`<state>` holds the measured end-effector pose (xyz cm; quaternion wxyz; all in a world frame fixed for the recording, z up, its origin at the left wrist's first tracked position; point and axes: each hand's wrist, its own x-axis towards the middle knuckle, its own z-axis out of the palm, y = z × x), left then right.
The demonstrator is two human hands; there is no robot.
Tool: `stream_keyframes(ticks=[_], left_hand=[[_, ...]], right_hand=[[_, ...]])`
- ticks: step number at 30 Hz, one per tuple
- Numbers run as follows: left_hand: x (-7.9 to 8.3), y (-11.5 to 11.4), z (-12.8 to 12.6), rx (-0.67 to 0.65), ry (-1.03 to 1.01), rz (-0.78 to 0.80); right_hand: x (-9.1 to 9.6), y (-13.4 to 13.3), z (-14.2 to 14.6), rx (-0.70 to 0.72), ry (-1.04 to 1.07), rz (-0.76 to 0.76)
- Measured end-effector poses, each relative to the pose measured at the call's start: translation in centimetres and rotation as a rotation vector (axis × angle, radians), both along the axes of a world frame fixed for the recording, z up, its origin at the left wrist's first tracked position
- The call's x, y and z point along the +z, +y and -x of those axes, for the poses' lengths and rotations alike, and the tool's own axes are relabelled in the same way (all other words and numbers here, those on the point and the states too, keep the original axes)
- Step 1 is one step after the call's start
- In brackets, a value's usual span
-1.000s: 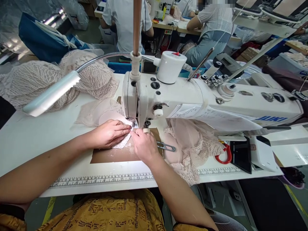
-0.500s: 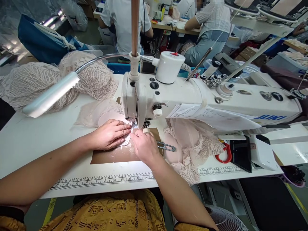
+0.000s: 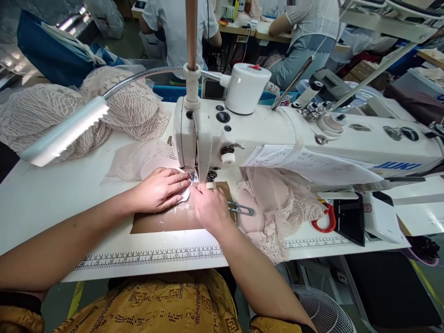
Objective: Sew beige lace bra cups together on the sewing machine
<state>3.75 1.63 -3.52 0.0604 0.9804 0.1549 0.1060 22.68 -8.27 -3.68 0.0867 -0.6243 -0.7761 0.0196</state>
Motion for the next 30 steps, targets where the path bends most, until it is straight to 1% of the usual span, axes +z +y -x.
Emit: stream_keyframes(ticks=[4, 9, 16, 23, 30], left_hand=[[-0.04, -0.11, 0.05, -0.008, -0.008, -0.021], [-0.14, -0.16, 0.09, -0.006, -0.027, -0.021], [-0.17, -0.20, -0.03, -0.002, -0.027, -0.026], [-0.14, -0.12, 0.22, -0.011, -0.027, -0.005], [0.20, -0.05, 0.02, -0.026, -0.024, 0.010]], right_hand=[[-0.05, -0.35, -0.35, 0.041, 0.054, -0.028], [-0.23, -0.88, -0.66, 0.127, 0.125, -0.091], [-0.11, -1.03, -0.62, 0.203, 0.059, -0.090], [-0.23, -1.02, -0.61, 0.226, 0.040, -0.091], [-0.26, -1.03, -0.69, 0.217, 0.040, -0.093]])
